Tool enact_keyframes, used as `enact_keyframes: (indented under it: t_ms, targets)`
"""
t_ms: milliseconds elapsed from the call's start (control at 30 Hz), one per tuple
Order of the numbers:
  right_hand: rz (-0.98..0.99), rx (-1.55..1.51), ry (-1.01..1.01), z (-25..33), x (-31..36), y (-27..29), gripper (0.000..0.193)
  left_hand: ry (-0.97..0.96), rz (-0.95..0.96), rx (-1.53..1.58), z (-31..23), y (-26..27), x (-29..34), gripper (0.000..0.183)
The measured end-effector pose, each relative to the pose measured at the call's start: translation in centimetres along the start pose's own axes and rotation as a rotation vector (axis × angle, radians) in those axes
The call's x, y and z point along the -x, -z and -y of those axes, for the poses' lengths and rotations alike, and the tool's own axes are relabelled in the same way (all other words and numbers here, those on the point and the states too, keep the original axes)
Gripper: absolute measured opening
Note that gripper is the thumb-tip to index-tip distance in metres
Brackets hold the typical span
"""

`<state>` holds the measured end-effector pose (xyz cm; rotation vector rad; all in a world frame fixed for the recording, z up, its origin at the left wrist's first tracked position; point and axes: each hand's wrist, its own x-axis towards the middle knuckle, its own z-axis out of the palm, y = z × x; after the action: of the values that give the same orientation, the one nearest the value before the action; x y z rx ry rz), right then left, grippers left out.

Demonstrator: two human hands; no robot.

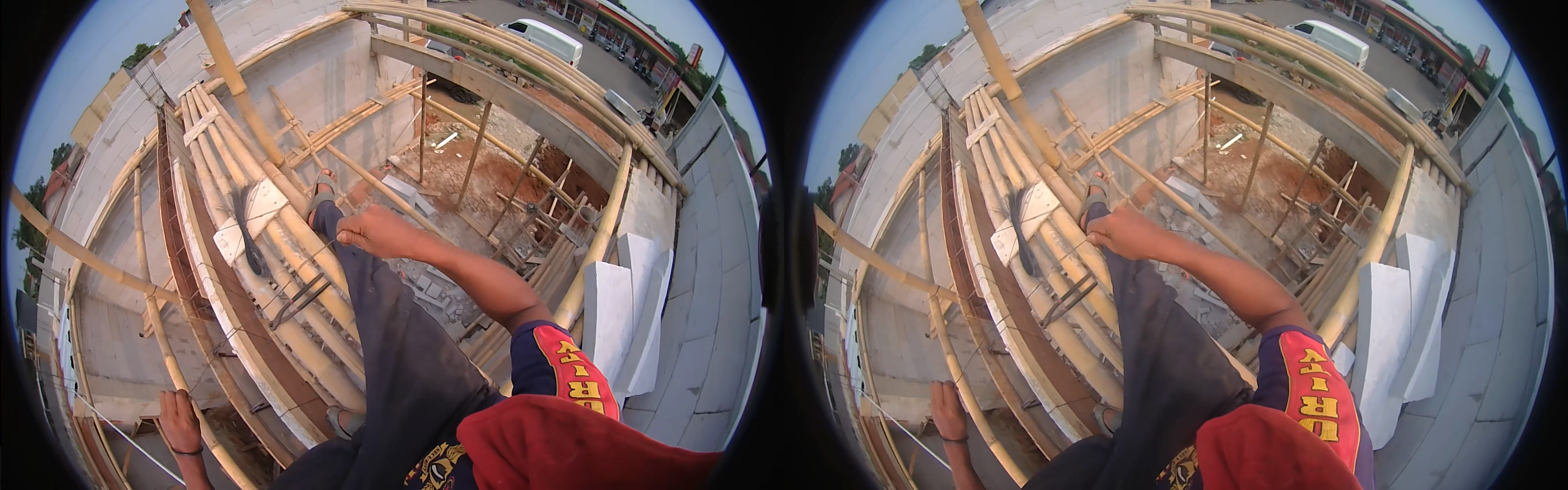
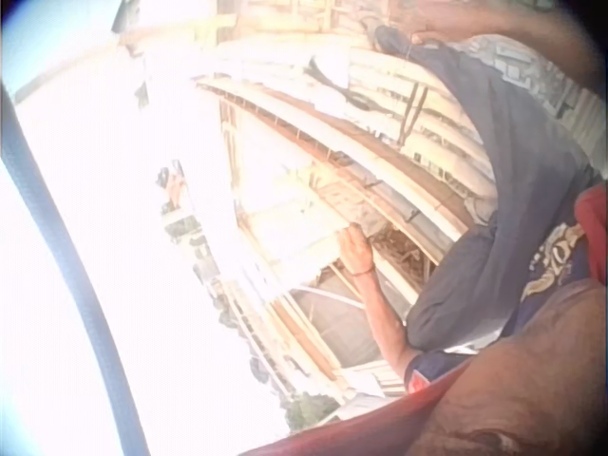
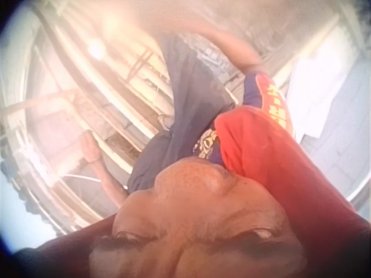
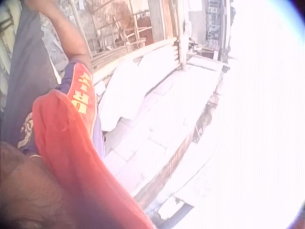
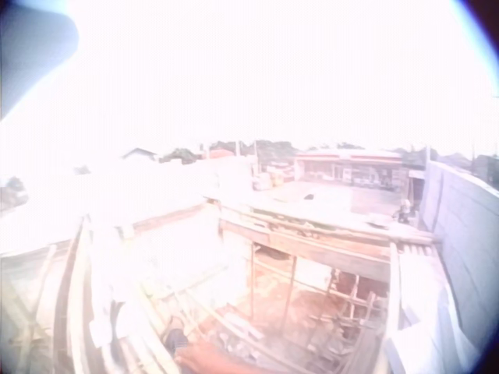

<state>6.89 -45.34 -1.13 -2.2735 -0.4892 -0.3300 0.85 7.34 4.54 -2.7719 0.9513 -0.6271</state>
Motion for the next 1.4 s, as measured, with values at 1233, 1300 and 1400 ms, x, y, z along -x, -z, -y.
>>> enact_keyframes:
  t_ms: [1233, 1300, 1400]
  targets:
    - [-0.061, -0.076, 0.201, -0.4, 0.9, -3.5, 0.013, 0.296, 0.333, 0.875, -2.2, -1.7, 0.1, 0.029]
    - [-0.081, -0.034, 0.181, -0.7, 0.9, -2.8, 0.013, 0.234, 0.325, 0.851, -2.6, -1.5, -0.1, 0.028]
    - [-0.130, 0.073, 0.109, -1.3, 0.9, -1.9, 0.012, 0.197, 0.417, 0.843, -3.2, -0.6, -0.9, 0.026]
